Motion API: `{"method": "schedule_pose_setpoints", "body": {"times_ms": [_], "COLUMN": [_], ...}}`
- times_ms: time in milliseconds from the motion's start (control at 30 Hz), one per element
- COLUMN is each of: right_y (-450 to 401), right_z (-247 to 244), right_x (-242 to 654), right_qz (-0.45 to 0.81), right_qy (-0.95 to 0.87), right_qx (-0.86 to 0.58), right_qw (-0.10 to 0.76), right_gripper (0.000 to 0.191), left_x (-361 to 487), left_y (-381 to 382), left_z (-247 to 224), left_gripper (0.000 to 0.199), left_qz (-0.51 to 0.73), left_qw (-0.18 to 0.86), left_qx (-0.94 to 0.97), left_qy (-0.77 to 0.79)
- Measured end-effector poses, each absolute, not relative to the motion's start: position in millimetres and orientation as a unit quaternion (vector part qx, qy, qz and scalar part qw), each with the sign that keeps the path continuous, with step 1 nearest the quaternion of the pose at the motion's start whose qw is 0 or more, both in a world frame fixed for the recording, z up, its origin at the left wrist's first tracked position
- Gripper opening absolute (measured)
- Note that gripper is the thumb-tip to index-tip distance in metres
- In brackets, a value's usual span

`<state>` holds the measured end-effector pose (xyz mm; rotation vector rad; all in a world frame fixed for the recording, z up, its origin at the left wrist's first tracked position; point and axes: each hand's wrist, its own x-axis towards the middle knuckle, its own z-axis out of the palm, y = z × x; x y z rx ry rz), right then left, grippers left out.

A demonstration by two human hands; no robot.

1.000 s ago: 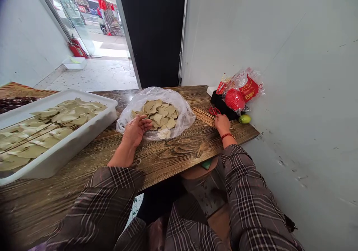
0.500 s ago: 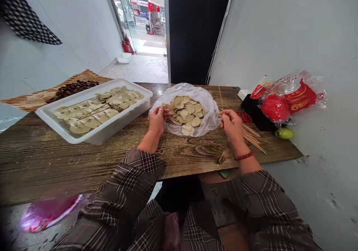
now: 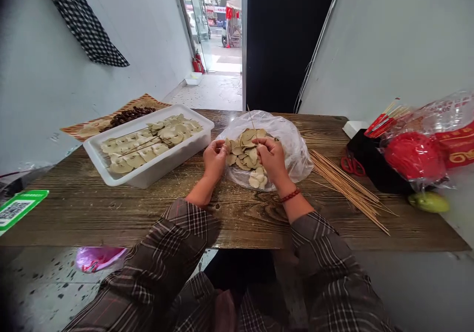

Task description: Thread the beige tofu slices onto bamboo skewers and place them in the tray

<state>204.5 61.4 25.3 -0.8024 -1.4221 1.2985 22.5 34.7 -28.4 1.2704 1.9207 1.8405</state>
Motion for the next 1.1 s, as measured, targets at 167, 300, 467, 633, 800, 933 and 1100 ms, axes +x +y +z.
{"method": "schedule_pose_setpoints", "body": {"times_ms": [167,300,467,633,800,933,1100], "right_y": [72,76,75,77,75,71,70], "right_z": [13,9,13,16,21,23,16], "right_x": [215,221,224,225,225,224,221], "right_qz": [0.535,0.478,0.477,0.484,0.510,0.512,0.499], "right_qy": [-0.591,-0.609,-0.600,-0.582,-0.578,-0.594,-0.614], "right_qx": [-0.331,-0.350,-0.361,-0.359,-0.345,-0.333,-0.330], "right_qw": [0.505,0.528,0.532,0.546,0.535,0.523,0.515], "right_gripper": [0.022,0.024,0.024,0.018,0.014,0.015,0.019], "left_x": [41,54,51,44,41,41,41], "left_y": [36,44,59,64,41,14,1], "left_z": [-17,-11,-15,-14,-4,-3,-11], "left_gripper": [0.023,0.032,0.023,0.011,0.007,0.011,0.026], "left_qz": [0.488,0.386,0.337,0.436,0.562,0.560,0.557], "left_qw": [-0.003,-0.052,-0.067,-0.022,0.197,0.317,0.313], "left_qx": [0.557,0.623,0.643,0.603,0.515,0.481,0.459], "left_qy": [0.672,0.678,0.685,0.668,0.616,0.595,0.617]}}
